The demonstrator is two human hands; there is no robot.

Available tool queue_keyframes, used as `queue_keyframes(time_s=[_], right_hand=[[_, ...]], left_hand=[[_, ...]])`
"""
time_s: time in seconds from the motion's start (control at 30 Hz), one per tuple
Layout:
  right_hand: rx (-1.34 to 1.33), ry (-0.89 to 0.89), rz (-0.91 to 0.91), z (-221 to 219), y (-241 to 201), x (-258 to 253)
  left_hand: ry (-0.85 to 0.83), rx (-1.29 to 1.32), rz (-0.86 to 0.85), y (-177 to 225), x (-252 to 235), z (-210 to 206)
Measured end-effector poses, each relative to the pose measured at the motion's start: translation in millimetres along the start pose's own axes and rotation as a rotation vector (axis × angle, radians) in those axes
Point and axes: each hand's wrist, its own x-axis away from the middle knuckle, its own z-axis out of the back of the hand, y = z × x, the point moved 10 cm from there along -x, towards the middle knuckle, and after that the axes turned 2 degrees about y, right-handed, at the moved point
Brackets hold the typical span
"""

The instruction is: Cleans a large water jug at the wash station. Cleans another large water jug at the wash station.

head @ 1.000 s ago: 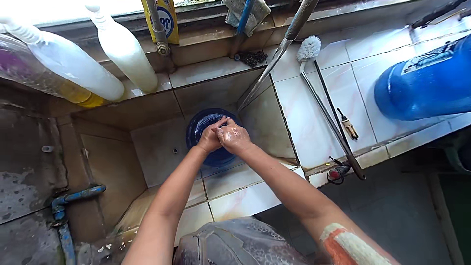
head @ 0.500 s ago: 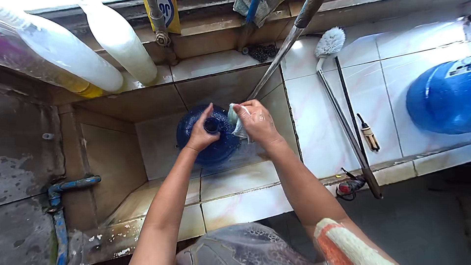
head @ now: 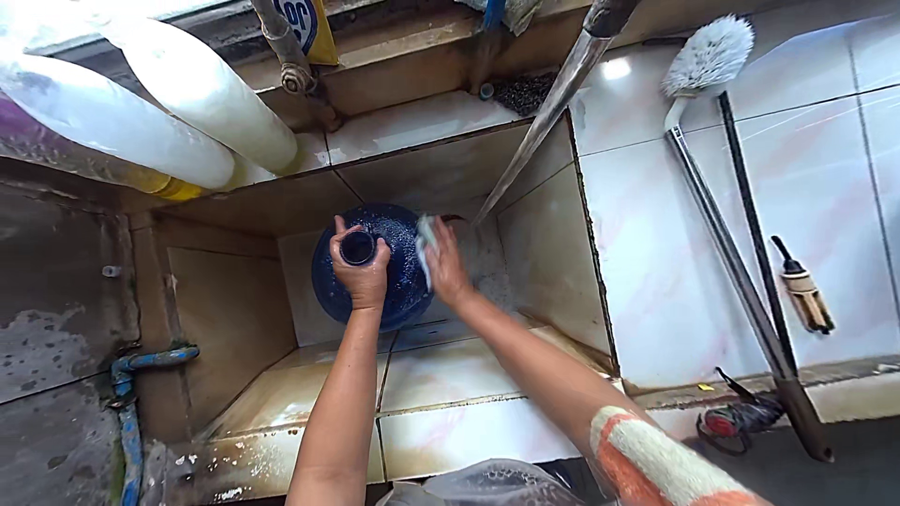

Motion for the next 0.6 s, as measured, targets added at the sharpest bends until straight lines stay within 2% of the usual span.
queue_keyframes(time_s=[0.07, 0.13, 0.2, 0.3, 0.33, 0.37, 0.4, 0.43, 0.5, 0.53, 0.57, 0.6], right_hand=[[0.067, -0.002, 0.227, -11.9, -22.4, 39.7], [0.113, -0.075, 0.269, -6.9, -21.1, 36.7], [0.052, -0.144, 0.159, 17.4, 4.5, -9.6], [-0.196, -0.212, -0.080, 54.1, 48.7, -72.0], [-0.258, -0.204, -0.129, 61.6, 56.0, -77.4], [-0.271, -0.168, -0.131, 68.0, 54.1, -74.1], [-0.257, -0.110, -0.088, 72.7, 41.6, -62.8], [-0.216, -0.064, 0.012, 71.8, 20.7, -44.5], [-0.072, -0.062, 0.277, 50.1, -32.2, 3.3], [0.010, -0.088, 0.363, 34.3, -51.9, 21.6], [0.094, -0.111, 0.421, 21.2, -65.3, 30.8], [0.167, -0.131, 0.443, 12.3, -72.3, 28.7]], left_hand=[[0.134, -0.078, 0.033, 2.4, 1.8, -2.2], [0.085, -0.075, 0.046, 11.1, 8.1, -18.1], [-0.111, -0.013, 0.004, 26.9, 16.0, -40.1], [-0.574, 0.215, 0.007, 46.2, 16.0, -63.9], [-0.672, 0.306, 0.032, 45.8, 10.9, -65.2], [-0.675, 0.388, 0.060, 39.9, 3.4, -60.7], [-0.565, 0.442, 0.095, 27.5, -6.1, -51.1], [-0.374, 0.435, 0.148, 12.0, -13.0, -38.4], [0.066, 0.305, 0.240, -16.3, -15.4, -12.8], [0.214, 0.225, 0.281, -23.6, -13.1, -2.8], [0.297, 0.169, 0.314, -27.8, -10.3, 4.6], [0.297, 0.141, 0.330, -30.0, -7.4, 8.6]])
